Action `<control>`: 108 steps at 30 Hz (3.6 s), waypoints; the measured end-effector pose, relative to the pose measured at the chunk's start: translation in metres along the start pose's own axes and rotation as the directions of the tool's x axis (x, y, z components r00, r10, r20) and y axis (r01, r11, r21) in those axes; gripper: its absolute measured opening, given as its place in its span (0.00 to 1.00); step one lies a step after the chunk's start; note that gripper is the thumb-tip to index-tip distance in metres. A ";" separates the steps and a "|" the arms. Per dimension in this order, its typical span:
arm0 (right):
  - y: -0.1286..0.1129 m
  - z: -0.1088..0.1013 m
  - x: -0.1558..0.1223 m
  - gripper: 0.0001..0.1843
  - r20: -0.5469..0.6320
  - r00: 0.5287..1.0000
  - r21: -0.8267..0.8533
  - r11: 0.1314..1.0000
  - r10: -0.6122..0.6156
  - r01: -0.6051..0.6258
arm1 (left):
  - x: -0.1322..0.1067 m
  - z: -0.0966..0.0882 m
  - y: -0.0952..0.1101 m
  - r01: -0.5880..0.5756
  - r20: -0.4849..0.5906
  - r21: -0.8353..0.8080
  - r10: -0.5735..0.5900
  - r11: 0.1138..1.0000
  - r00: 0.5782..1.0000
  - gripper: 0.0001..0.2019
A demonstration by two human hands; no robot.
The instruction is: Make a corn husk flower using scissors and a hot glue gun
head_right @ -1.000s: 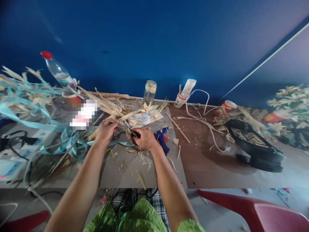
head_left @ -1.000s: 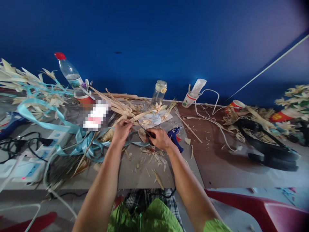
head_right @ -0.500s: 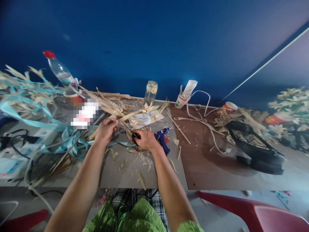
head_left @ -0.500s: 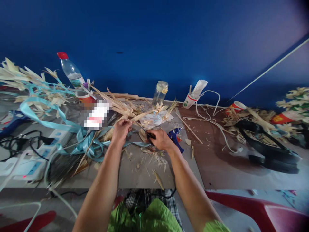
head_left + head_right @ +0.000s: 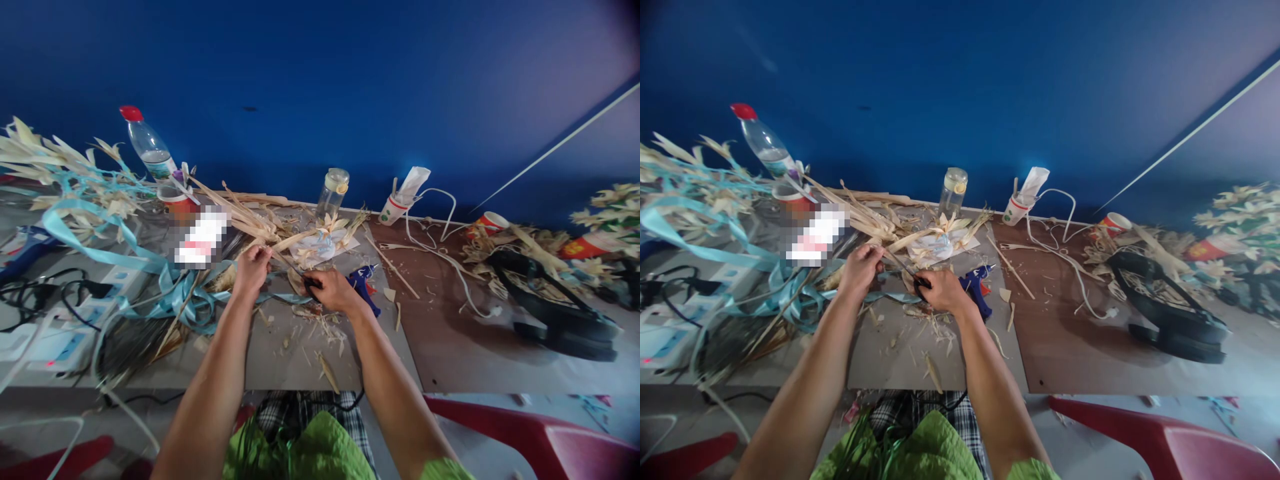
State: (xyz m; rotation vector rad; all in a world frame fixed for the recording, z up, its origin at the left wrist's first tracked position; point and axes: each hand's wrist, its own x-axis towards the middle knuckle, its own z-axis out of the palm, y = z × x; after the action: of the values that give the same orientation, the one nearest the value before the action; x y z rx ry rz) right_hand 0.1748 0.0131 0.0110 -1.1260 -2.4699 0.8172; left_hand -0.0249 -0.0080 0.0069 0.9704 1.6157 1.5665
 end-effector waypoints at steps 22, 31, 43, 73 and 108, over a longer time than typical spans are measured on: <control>-0.012 0.009 0.014 0.24 -0.463 0.831 0.816 0.515 0.308 0.263 | -0.022 0.029 0.017 0.400 0.319 -0.562 -0.256 0.724 0.912 0.12; -0.013 0.008 0.010 0.23 -0.544 0.757 0.694 0.700 0.360 0.166 | -0.031 0.040 0.012 0.493 0.482 -0.433 -0.268 0.755 0.834 0.13; -0.002 -0.003 0.011 0.23 -0.537 0.731 0.751 0.633 0.421 0.186 | -0.031 0.029 0.014 0.447 0.525 -0.263 -0.262 0.855 0.810 0.11; -0.035 0.001 -0.011 0.30 -0.095 0.972 -0.320 0.918 0.213 -0.233 | -0.007 0.024 -0.006 -0.034 -0.089 -0.450 -0.007 0.892 0.996 0.10; -0.035 -0.003 0.014 0.11 -0.566 0.807 0.375 0.924 0.171 0.067 | -0.030 0.035 0.014 -0.024 0.356 -0.186 0.090 0.982 0.930 0.11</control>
State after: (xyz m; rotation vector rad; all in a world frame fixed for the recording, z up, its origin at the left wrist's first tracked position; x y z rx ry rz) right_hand 0.1466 0.0064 0.0347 -1.0953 -1.6821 0.7663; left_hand 0.0210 -0.0171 0.0182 1.1392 1.1803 1.4389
